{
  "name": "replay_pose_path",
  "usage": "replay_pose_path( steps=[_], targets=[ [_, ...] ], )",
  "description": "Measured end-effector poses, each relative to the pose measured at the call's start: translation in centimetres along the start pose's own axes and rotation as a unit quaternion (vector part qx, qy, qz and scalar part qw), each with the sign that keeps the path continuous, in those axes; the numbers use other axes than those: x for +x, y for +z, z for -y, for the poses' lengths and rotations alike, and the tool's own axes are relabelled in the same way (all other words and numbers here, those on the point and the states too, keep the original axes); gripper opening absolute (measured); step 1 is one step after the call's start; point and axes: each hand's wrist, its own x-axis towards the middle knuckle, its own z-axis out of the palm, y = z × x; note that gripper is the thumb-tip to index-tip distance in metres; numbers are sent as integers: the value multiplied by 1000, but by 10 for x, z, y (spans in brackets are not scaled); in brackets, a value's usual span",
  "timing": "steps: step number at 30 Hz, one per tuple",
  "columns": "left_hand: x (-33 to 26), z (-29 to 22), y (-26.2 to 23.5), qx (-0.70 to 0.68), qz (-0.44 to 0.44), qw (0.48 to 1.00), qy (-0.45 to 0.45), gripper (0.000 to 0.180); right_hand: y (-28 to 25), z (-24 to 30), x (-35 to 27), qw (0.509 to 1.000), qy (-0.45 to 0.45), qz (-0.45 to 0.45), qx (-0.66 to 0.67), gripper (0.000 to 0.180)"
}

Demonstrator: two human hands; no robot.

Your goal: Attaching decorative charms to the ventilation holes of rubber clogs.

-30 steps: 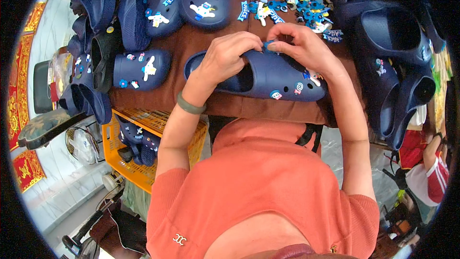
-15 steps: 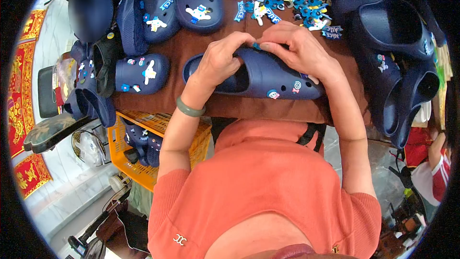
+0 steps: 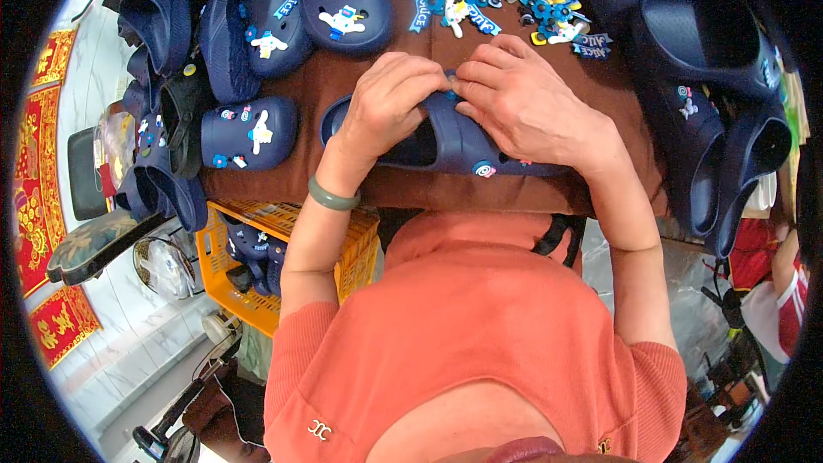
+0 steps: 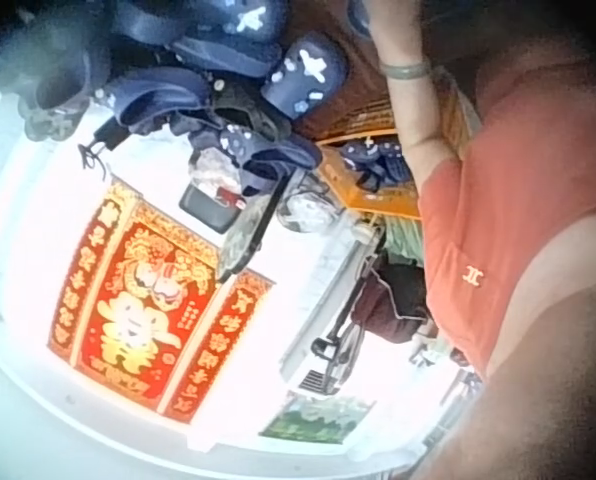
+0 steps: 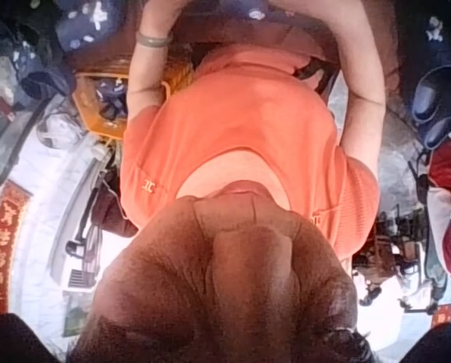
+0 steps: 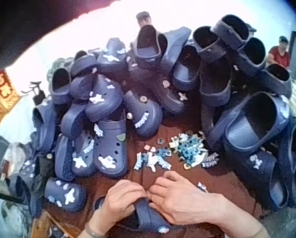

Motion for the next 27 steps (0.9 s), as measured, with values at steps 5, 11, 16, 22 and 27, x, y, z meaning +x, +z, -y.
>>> replay_pose_path(
  steps=[5,11,16,22,27],
  targets=[
    [0,-1,-1,-11,10,1000,9,31,-1,0,0,1000,-3,10,12,16],
    [2,-1,1,-24,2,1000,-15,35,5,-11,-11,991,53,-37,118,20],
    [4,-2,1,-39,36,998,-26,38,8,-15,-13,973,108,-37,203,24],
    [5,-1,3,-63,25,997,-26,36,6,-12,-13,966,136,-9,219,24],
    [7,-3,1,-32,25,999,-4,32,11,-14,-14,969,130,-38,205,24]
  ],
)
